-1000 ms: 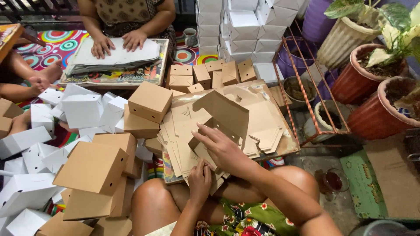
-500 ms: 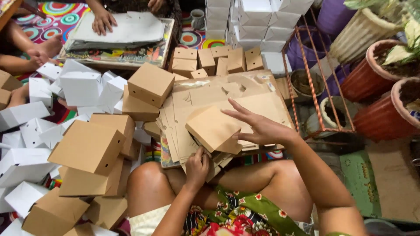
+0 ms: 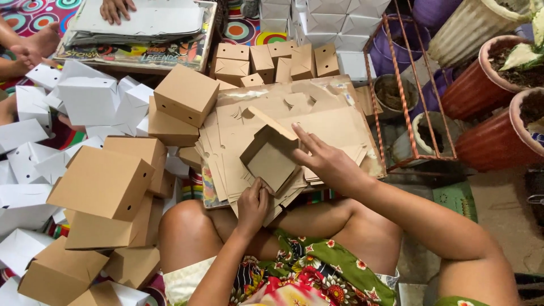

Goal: Assembling small cardboard boxes by folding flat templates along pre-scored lines.

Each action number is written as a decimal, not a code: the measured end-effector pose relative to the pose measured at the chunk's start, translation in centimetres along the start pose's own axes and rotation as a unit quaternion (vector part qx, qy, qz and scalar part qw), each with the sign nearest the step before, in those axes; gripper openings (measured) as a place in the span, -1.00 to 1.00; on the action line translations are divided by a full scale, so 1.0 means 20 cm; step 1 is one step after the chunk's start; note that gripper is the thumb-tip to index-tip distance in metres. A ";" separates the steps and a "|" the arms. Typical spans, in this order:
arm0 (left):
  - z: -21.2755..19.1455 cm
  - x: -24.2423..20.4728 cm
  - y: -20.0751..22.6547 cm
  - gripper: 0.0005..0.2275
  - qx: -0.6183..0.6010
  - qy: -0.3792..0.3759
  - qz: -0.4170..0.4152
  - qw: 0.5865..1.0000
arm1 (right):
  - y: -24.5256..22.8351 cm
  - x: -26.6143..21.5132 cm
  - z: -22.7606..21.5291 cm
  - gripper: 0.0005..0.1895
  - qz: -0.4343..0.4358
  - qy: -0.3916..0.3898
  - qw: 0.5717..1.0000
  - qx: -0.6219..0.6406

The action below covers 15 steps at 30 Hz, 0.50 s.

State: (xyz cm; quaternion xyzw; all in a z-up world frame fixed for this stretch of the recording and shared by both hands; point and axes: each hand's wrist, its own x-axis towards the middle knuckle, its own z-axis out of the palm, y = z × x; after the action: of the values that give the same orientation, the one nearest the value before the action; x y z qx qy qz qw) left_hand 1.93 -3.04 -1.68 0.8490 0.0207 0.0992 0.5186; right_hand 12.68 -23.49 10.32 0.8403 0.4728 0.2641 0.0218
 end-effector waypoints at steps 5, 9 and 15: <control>0.01 0.00 0.00 -0.82 -0.003 0.004 0.004 1.000 | -0.05 -0.06 0.10 -0.92 0.005 0.052 0.999 -0.007; 0.02 0.00 0.01 -0.80 -0.021 0.006 -0.003 1.000 | -0.14 -0.10 0.18 -0.92 -0.021 0.076 0.997 -0.007; 0.02 0.00 0.01 -0.81 -0.019 0.015 0.011 1.000 | -0.15 -0.09 0.12 -0.83 -0.071 0.149 0.977 0.133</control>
State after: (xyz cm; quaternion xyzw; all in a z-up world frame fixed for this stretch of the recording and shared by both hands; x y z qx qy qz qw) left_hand 1.95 -3.46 -1.71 0.8378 0.0176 0.1181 0.5328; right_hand 10.71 -22.69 6.64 0.7512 0.5602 0.3190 -0.1417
